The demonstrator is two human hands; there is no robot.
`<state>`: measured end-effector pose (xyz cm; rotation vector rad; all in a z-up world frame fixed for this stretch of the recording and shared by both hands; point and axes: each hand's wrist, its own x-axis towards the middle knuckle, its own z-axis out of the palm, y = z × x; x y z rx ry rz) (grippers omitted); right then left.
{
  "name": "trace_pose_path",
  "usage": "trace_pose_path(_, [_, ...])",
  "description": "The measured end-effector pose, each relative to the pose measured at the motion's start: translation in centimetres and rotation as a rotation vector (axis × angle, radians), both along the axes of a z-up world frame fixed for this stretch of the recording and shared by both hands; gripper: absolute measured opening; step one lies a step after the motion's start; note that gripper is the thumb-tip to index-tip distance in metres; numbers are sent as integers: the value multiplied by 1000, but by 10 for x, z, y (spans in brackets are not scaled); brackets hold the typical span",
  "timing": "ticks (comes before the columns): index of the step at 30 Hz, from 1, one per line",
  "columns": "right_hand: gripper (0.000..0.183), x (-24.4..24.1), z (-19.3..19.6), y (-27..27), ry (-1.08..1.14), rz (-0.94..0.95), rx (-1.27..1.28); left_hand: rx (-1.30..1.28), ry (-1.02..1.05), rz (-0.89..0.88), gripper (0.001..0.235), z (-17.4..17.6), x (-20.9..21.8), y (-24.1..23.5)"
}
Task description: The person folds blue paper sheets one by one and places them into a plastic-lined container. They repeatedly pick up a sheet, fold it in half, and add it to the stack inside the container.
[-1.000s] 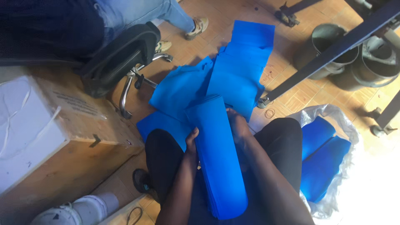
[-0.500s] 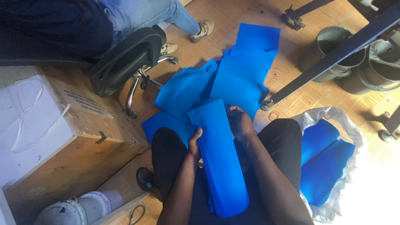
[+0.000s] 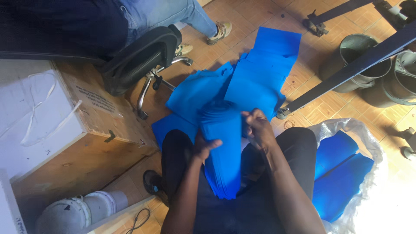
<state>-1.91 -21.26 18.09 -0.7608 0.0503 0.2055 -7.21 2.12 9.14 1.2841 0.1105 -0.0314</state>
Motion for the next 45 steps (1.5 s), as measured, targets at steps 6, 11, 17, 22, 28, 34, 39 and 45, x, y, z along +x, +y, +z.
trace_pose_path(6, [23,17,-11,-37,-282,-189,-19,4,-157,-205,89,65,-8,-24])
trace_pose_path(11, [39,9,0,-40,-413,-97,217,36,-279,-265,99,74,-10,-42])
trace_pose_path(17, [58,-6,35,-60,-618,42,146,57,-407,-372,99,130,-21,-36])
trace_pose_path(22, [63,-75,155,-57,-1091,-31,-358,130,-554,-443,102,167,-41,-42])
trace_pose_path(28, [50,-123,190,-62,-877,-22,-1009,549,-506,-487,126,187,-62,-59])
trace_pose_path(34, [56,-95,202,-60,-722,210,-546,590,-642,-719,125,221,-94,-78])
trace_pose_path(39, [39,-87,213,-80,-936,681,-394,573,-731,-667,91,228,-101,-89])
trace_pose_path(45, [36,-97,185,-95,-775,646,104,602,-675,-554,115,209,-105,-82])
